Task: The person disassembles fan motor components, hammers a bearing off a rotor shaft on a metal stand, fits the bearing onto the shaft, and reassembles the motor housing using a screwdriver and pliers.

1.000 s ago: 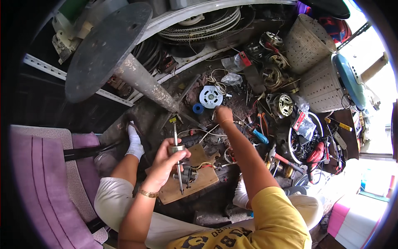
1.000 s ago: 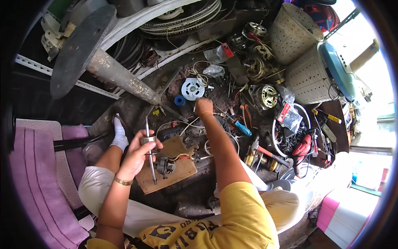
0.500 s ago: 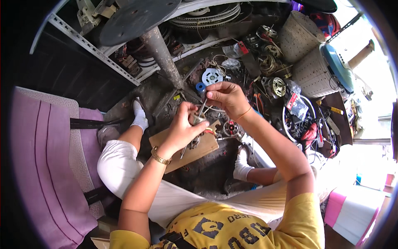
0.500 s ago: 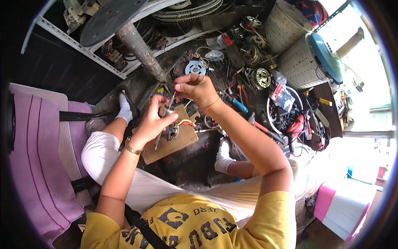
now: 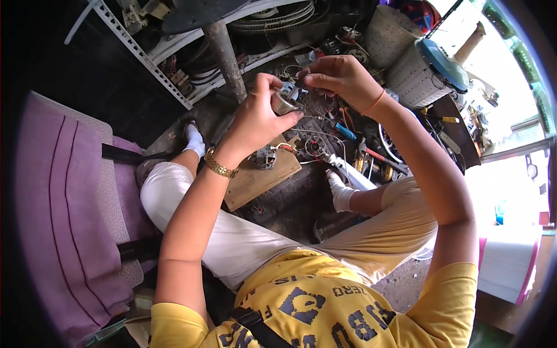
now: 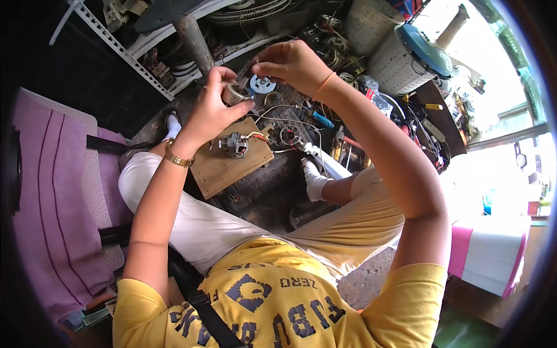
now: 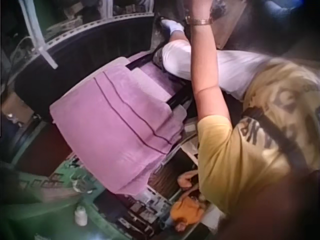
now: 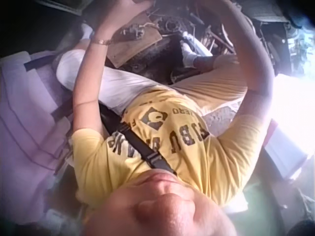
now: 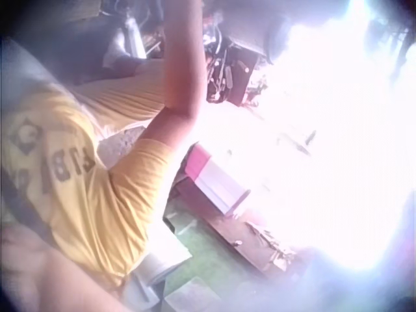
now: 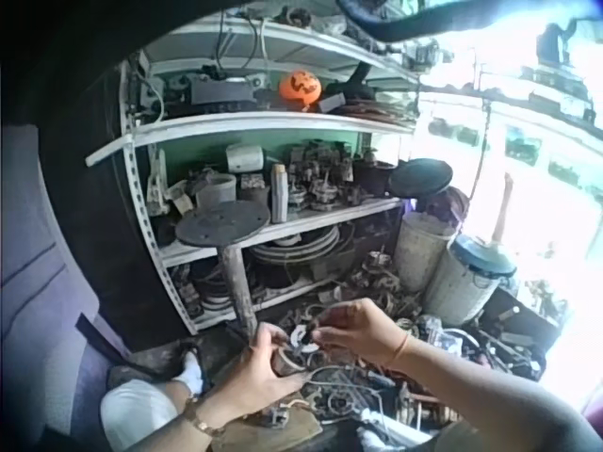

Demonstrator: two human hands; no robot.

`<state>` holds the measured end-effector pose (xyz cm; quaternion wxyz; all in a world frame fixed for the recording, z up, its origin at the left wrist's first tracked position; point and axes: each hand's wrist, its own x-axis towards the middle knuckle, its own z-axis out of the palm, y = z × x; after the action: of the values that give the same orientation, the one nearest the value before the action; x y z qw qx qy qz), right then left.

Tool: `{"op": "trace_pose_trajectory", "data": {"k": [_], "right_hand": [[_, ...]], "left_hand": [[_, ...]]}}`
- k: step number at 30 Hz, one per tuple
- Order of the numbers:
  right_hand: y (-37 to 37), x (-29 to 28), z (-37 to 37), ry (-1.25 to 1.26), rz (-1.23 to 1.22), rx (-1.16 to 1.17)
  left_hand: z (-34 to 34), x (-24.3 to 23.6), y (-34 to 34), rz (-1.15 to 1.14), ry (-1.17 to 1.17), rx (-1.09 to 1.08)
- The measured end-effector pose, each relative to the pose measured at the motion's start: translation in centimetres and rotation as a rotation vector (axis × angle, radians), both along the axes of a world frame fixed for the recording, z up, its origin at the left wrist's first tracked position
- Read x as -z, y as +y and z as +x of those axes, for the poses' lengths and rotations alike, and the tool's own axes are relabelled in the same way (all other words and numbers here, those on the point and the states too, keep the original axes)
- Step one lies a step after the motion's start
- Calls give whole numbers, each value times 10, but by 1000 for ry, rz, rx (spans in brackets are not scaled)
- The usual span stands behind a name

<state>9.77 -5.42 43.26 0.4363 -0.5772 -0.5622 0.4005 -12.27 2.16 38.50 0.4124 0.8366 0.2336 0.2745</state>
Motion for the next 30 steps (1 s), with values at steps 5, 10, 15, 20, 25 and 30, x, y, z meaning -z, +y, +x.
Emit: {"op": "trace_pose_trajectory", "data": {"k": [5, 10, 15, 20, 25, 30], "right_hand": [[-28, -35, -16, -388, 200, -110], [-30, -39, -14, -690, 226, -174], [-13, -10, 14, -1091, 259, -81], [31, 50, 78, -1059, 215, -95], [61, 147, 161, -726, 498, 333], [-31, 393, 168, -458, -103, 372]], "left_hand": [[-6, -21, -20, 87, -29, 42], [11, -27, -22, 187, 10, 112], [43, -1, 2, 238, 104, 96], [111, 33, 34, 357, 282, 54], [193, 159, 113, 137, 95, 17], [279, 311, 182, -576, 342, -284]]}}
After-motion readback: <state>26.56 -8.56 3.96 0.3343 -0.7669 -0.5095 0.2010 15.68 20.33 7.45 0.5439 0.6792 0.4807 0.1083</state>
